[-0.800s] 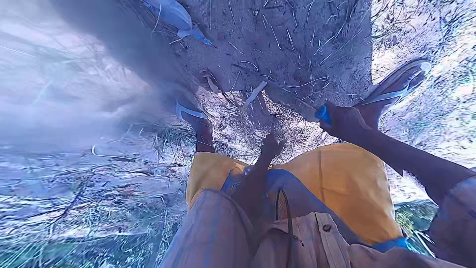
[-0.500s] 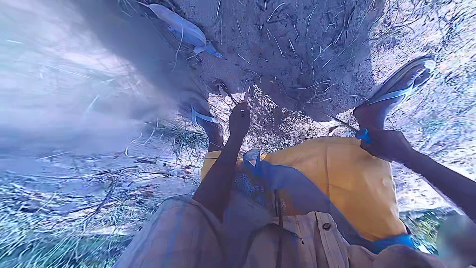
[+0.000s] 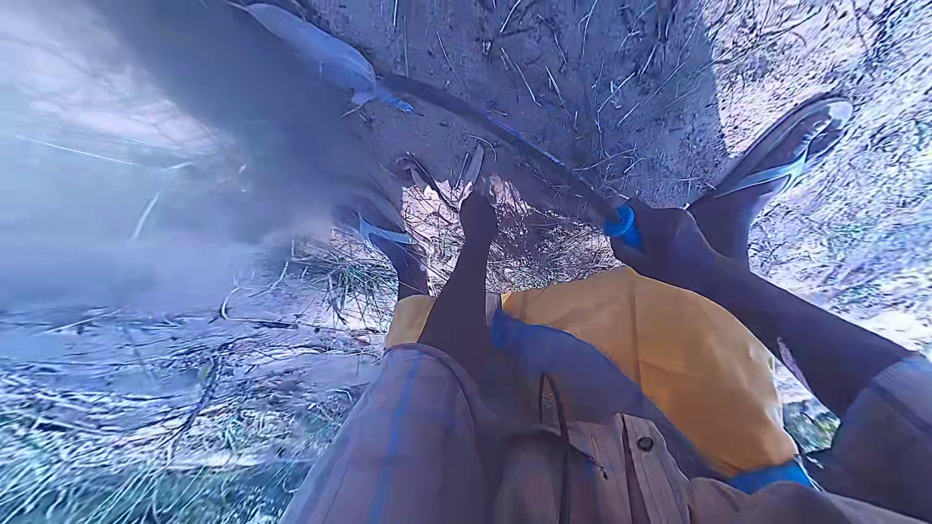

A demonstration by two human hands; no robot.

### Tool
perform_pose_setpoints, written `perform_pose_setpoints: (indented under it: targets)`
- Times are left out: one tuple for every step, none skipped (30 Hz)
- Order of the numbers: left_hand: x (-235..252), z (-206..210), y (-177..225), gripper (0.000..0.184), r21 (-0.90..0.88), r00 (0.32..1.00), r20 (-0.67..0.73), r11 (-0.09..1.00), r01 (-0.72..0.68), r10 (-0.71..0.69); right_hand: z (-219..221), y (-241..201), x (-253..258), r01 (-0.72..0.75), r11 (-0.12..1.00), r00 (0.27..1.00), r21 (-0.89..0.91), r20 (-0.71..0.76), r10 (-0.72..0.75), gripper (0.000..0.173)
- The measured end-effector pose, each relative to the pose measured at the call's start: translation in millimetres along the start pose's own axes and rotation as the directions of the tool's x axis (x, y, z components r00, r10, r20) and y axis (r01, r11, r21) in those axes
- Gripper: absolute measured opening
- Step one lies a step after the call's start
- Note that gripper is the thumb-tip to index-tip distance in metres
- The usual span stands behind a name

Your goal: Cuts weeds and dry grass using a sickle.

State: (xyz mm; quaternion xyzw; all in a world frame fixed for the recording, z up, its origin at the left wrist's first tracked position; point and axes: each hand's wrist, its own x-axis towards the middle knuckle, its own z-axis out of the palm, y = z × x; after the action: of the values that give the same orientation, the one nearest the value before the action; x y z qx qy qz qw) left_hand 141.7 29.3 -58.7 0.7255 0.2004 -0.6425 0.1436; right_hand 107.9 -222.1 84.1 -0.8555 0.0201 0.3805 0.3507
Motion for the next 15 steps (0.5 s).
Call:
perform_pose_setpoints:
  targets:
    - [0,0,-4,0.040,-0.023,0.998,-0.041,0.999,-0.041,0.040,4,-9,11,-0.035,0.999,0.996,0.034,0.080,0.032,0.027]
    - [1,1,-8,0.042,-0.028,0.997,-0.055,0.998,-0.060,0.059,9,-13,20,-0.097,0.995,0.980,0.026,0.174,0.091,0.029]
    - [2,2,-10,0.044,-0.025,0.997,-0.053,0.998,-0.066,0.064,14,-10,25,-0.180,0.983,0.941,-0.027,0.286,0.180,0.032]
    - [1,4,-12,0.045,-0.008,0.997,-0.038,0.998,-0.067,0.066,17,1,23,-0.272,0.954,0.859,-0.125,0.415,0.299,0.036]
    - [-4,7,-11,0.045,0.029,0.998,-0.009,0.997,-0.069,0.069,18,20,13,-0.329,0.913,0.758,-0.242,0.509,0.409,0.036]
    - [-8,12,-10,0.042,0.064,0.998,0.023,0.996,-0.067,0.065,15,42,-2,-0.357,0.866,0.657,-0.349,0.565,0.499,0.035]
    - [-15,20,-12,0.039,0.076,0.997,0.059,0.996,-0.055,0.050,6,60,-20,-0.372,0.825,0.579,-0.426,0.588,0.565,0.034]
    - [-24,32,-21,0.036,0.091,0.995,0.099,0.995,-0.040,0.030,-8,70,-37,-0.396,0.792,0.522,-0.465,0.595,0.611,0.036]
    - [-35,49,-36,0.036,0.111,0.989,0.150,0.994,-0.020,0.003,-20,74,-55,-0.412,0.774,0.493,-0.480,0.597,0.633,0.036]
    - [-47,68,-52,0.037,0.164,0.977,0.211,0.987,-0.008,-0.027,-33,70,-73,-0.428,0.761,0.473,-0.486,0.598,0.648,0.038]
    - [-58,88,-63,0.041,0.209,0.962,0.269,0.978,-0.006,-0.052,-47,66,-86,-0.430,0.763,0.479,-0.483,0.594,0.646,0.040]
    - [-67,103,-69,0.043,0.245,0.950,0.305,0.969,-0.018,-0.060,-59,61,-94,-0.429,0.773,0.515,-0.468,0.577,0.635,0.043]
    - [-72,110,-66,0.046,0.281,0.939,0.339,0.959,-0.038,-0.062,-66,53,-94,-0.431,0.792,0.579,-0.432,0.541,0.610,0.042]
    - [-77,110,-56,0.049,0.295,0.923,0.379,0.954,-0.052,-0.067,-70,46,-90,-0.431,0.820,0.662,-0.377,0.486,0.571,0.039]
    - [-78,106,-45,0.052,0.283,0.916,0.398,0.957,-0.060,-0.060,-71,41,-82,-0.432,0.845,0.734,-0.317,0.421,0.533,0.035]
